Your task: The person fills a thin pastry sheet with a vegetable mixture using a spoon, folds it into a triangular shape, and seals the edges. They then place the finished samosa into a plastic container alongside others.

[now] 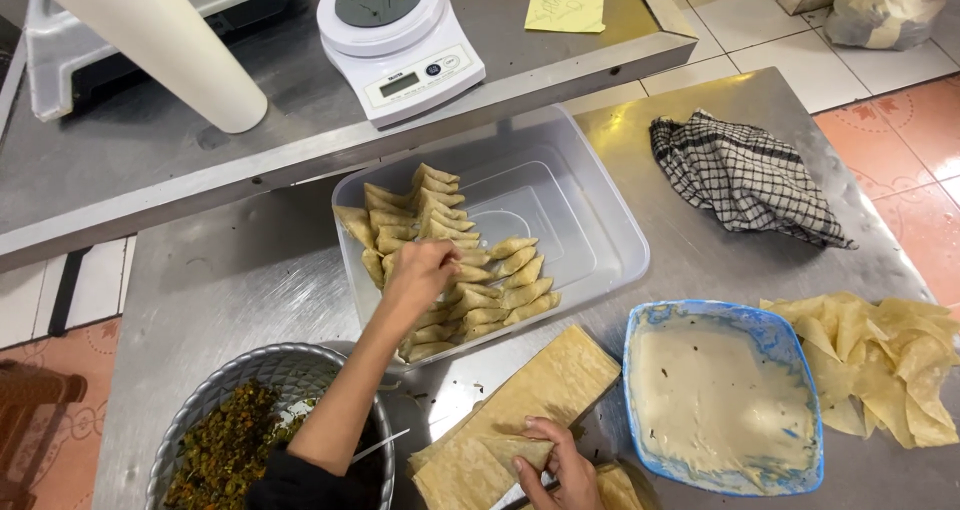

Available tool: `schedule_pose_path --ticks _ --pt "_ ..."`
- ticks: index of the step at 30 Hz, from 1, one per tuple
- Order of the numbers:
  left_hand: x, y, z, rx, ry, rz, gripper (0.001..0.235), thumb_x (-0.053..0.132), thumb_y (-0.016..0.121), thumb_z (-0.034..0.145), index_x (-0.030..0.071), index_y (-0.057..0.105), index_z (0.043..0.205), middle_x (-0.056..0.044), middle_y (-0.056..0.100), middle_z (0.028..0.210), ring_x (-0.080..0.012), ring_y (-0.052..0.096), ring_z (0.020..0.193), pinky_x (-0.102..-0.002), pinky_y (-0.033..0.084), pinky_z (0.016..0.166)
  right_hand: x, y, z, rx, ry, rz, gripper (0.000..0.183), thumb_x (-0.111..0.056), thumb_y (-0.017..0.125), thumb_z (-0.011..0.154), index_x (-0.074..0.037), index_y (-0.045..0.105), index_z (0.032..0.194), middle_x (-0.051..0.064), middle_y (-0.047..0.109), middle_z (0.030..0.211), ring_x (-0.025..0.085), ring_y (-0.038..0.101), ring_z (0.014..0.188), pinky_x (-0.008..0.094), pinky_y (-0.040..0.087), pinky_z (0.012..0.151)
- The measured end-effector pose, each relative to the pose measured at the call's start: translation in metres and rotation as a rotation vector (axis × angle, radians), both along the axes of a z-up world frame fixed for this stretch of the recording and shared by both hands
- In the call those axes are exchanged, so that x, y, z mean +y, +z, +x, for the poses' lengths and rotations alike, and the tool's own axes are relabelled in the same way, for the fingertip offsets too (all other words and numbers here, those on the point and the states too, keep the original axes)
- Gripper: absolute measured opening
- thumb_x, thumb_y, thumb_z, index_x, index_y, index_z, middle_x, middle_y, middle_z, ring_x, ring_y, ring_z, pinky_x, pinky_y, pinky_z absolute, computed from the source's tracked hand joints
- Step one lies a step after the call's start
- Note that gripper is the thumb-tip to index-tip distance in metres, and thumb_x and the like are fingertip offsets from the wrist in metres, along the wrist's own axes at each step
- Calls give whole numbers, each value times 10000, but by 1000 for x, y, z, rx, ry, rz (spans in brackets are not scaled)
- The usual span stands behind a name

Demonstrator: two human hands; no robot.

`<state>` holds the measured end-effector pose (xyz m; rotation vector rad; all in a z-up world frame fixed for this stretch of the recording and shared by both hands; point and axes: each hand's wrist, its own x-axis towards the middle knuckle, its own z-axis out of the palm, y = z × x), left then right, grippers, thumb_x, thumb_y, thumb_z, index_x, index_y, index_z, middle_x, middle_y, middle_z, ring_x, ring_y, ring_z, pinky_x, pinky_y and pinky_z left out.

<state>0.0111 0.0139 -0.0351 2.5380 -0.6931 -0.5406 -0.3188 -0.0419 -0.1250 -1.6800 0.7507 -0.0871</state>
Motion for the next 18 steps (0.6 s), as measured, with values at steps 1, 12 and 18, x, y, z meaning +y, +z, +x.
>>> schedule_pose_path --ticks 1,12,18 --pt "-2 20 -4 33 39 54 83 126 712 977 86 745 1042 -41 744 876 -96 650 600 -149 629 476 -1 2 1 15 3 12 435 -269 790 841 -274 703 1267 -94 856 1071 73 431 533 210 420 530" --pt "75 128 -33 -47 490 77 139 224 749 926 179 773 1056 11 775 924 -106 688 851 -235 562 774 -2 7 1 -8 47 -47 420 -302 772 848 -275 693 1260 -110 836 1088 91 465 575 222 457 598" --pt "98 36 -12 -202 459 21 139 186 637 894 111 727 819 -25 742 730 -222 670 753 -384 484 809 -5 14 4 64 43 11 412 -300 747 875 -288 674 1280 -127 817 1128 83 452 549 218 446 538"
